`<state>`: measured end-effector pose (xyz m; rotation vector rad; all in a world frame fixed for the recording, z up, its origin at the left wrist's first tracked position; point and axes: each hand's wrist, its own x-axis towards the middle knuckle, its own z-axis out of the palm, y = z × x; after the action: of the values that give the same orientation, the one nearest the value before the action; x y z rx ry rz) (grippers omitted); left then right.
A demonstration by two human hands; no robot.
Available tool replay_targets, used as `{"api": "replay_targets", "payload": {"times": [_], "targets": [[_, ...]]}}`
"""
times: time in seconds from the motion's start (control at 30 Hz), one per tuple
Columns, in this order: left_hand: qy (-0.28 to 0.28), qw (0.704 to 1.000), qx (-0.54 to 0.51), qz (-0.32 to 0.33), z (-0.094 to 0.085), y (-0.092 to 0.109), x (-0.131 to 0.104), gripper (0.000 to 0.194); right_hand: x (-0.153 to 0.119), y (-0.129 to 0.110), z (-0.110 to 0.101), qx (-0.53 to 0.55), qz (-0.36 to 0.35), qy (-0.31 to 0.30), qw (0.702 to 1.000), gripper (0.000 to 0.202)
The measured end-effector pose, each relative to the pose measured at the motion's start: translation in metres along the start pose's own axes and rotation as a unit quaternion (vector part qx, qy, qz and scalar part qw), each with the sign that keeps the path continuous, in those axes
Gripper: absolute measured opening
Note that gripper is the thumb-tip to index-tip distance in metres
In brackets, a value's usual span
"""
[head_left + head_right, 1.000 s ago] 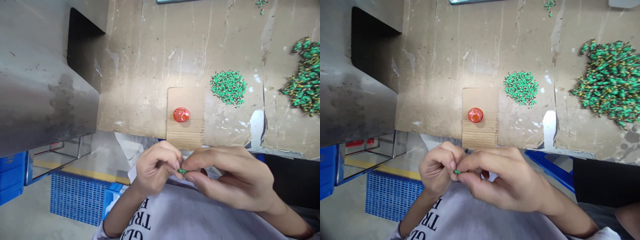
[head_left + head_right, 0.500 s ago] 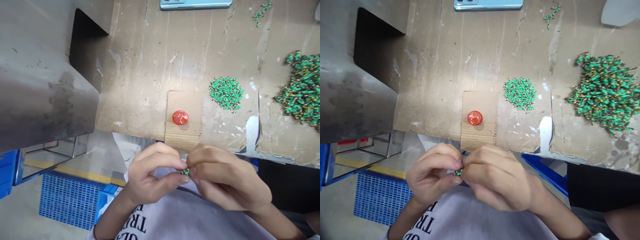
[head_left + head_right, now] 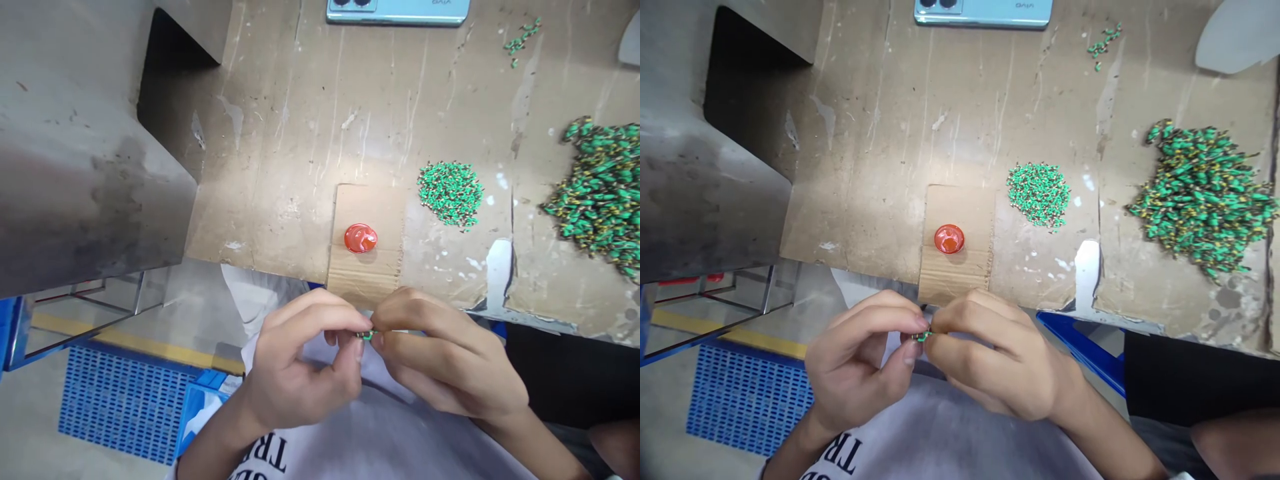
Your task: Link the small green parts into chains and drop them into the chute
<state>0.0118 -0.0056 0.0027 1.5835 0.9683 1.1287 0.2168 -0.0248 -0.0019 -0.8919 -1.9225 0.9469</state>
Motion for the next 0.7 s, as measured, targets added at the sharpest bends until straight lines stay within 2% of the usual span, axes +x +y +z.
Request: {"api": "replay_targets", "payload": {"times": [0.23,0.47,0.7], "targets": [[-0.007,0.990,-0.094,-0.104,0.001,0.005,-0.001,0.023,0.001,0.003,0.002,-0.001,-0.006,0.005,1.000,0.018],[0.010,0.994,-0.027,-0.107,0.006,0.012,-0.003,0.021,0.000,0.010,0.004,0.013,-0.018,0.003,1.000,0.019],[0.002,0.988,-0.036,-0.152,0.005,0.013,-0.001,0.019,-0.003,0.011,0.008,0.026,-0.014,0.002,1.000,0.015]]}}
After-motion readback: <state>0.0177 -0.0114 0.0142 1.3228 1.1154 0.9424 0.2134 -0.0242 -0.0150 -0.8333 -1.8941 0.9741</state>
